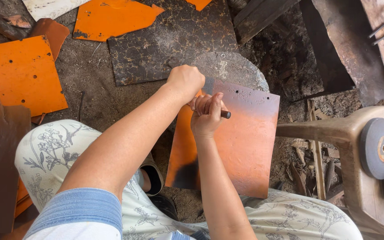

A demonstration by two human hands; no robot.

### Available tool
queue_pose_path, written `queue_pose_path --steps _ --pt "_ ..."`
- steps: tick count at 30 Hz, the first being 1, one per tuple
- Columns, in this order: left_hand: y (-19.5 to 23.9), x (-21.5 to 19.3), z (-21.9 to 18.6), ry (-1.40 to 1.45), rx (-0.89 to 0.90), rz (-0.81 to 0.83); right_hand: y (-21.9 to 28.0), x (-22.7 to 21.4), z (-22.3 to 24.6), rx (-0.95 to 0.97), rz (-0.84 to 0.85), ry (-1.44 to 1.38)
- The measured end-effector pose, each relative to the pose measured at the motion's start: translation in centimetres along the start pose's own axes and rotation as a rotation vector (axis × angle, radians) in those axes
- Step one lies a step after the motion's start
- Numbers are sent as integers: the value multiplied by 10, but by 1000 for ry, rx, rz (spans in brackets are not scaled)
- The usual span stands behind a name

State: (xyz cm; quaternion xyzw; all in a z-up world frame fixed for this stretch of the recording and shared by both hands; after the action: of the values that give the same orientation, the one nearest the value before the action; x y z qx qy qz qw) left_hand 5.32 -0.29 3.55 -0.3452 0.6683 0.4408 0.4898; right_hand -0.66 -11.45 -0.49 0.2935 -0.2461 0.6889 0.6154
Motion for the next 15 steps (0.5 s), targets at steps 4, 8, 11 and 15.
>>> queue_pose_path --steps 4,8,11,15 --pt "-1 3 0 10 -6 2 1 0 -2 -15 18 43" --pt "1 1 -1 2 6 -6 -1 -3 -2 -15 71 57" --pt "4 -2 -3 -4 11 4 -4 -7 -1 52 72 104" --pt "6 -9 -11 -3 7 76 -6 -14 8 53 191 240"
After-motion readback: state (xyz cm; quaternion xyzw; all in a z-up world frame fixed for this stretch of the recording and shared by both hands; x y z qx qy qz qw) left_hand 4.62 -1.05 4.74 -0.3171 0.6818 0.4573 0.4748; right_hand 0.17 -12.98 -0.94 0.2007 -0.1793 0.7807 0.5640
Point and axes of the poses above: each hand's wrist, its own y-axis away from the middle knuckle, its own x-axis out of the palm, z = x × y, the point moved 1 cm from there along -y, towards the middle knuckle, and after that the axes turned 10 degrees about x, right-handed, at the moved point
